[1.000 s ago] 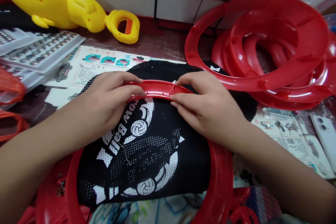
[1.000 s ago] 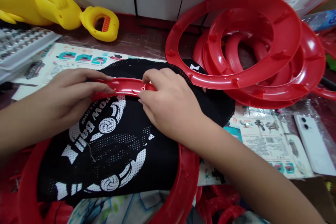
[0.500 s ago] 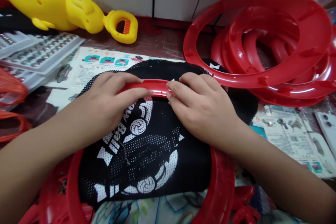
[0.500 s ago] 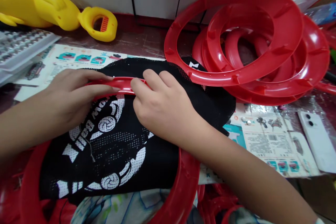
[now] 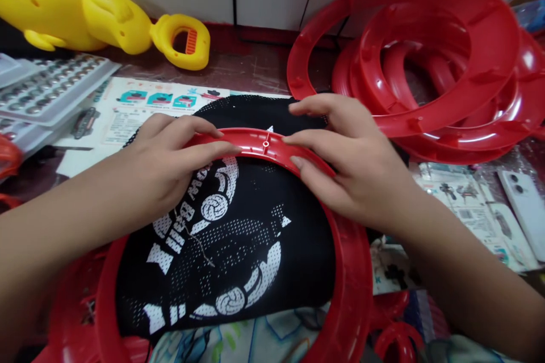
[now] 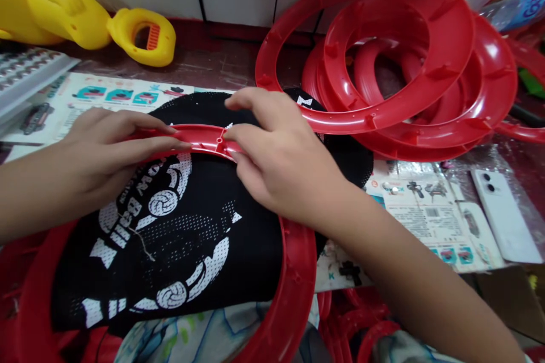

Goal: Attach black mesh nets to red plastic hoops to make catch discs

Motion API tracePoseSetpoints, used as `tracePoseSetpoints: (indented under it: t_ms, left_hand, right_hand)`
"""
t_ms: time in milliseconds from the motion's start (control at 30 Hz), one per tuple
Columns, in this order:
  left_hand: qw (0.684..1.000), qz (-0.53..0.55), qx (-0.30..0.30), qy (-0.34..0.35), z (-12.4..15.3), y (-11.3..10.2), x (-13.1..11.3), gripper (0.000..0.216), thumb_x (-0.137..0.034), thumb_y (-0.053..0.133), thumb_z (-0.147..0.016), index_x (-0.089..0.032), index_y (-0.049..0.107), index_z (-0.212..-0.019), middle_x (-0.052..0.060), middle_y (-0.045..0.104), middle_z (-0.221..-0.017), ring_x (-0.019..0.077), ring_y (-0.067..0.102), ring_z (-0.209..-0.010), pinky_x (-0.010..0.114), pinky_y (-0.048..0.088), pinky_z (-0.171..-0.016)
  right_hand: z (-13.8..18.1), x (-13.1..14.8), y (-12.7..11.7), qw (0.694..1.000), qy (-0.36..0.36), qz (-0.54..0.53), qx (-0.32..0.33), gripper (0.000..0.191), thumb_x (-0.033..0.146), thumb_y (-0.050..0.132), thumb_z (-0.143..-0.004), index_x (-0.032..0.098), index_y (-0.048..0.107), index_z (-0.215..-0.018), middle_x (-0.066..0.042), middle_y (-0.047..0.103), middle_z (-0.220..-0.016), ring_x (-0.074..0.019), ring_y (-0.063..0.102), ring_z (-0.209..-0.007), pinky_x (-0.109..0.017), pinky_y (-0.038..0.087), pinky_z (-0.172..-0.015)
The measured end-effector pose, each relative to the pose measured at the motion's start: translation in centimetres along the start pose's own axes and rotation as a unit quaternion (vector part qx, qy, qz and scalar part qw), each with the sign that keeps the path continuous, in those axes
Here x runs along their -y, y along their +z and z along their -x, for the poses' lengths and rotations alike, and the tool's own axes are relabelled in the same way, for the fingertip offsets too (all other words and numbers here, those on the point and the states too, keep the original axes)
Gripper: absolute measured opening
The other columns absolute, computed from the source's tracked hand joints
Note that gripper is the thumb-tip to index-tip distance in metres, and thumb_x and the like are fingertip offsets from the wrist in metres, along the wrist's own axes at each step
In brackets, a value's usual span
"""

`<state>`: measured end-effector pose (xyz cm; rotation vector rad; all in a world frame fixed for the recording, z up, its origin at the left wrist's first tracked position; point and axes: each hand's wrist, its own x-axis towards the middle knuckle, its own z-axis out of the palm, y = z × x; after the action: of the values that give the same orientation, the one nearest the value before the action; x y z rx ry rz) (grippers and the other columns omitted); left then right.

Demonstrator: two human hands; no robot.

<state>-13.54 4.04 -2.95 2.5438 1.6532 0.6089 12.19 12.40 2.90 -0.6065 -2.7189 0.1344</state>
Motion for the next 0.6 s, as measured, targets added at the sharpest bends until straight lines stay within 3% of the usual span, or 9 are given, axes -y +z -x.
tracePoseSetpoints:
  t_ms: [133, 400, 600]
  left_hand:
    - [1.000, 0.005, 0.006, 0.015, -0.5, 0.0, 0.2, 0.048, -0.008, 0.035, -0.090, -0.033, 0.056, -0.125, 0.006, 0.056, -0.119, 0.0266, 0.049, -0.103, 0.045, 0.048, -0.085]
    - [1.000, 0.029, 0.007, 0.006, -0.1, 0.0, 0.7, 0.046, -0.012, 0.037, -0.093, -0.039, 0.057, -0.125, 0.006, 0.056, -0.119, 0.0292, 0.049, -0.104, 0.050, 0.046, -0.087]
    - [0.999, 0.029, 0.015, 0.007, 0.1, -0.2, 0.7, 0.046, -0.012, 0.039, -0.092, -0.039, 0.056, -0.125, 0.006, 0.054, -0.122, 0.0300, 0.047, -0.106, 0.051, 0.045, -0.089]
  right_hand:
    - [1.4, -0.1, -0.5, 1.000, 0.009, 0.019, -0.004, 0.020, 0.027, 0.056, -0.092, 0.017, 0.073, -0.094, -0.017, 0.058, -0.128, -0.0281, 0.052, -0.118, -0.046, 0.046, -0.099]
    - [1.7, 0.8, 0.8, 0.993, -0.031, 0.114, 0.012, 0.018, 0.024, 0.054, -0.093, 0.018, 0.070, -0.098, -0.013, 0.058, -0.131, -0.0288, 0.050, -0.116, -0.046, 0.046, -0.093]
    - [0.0, 1.4, 0.6, 0.996, 0.018, 0.075, 0.055, 0.023, 0.016, 0.050, -0.091, 0.016, 0.067, -0.076, -0.010, 0.062, -0.119, -0.0251, 0.054, -0.105, -0.042, 0.045, -0.088]
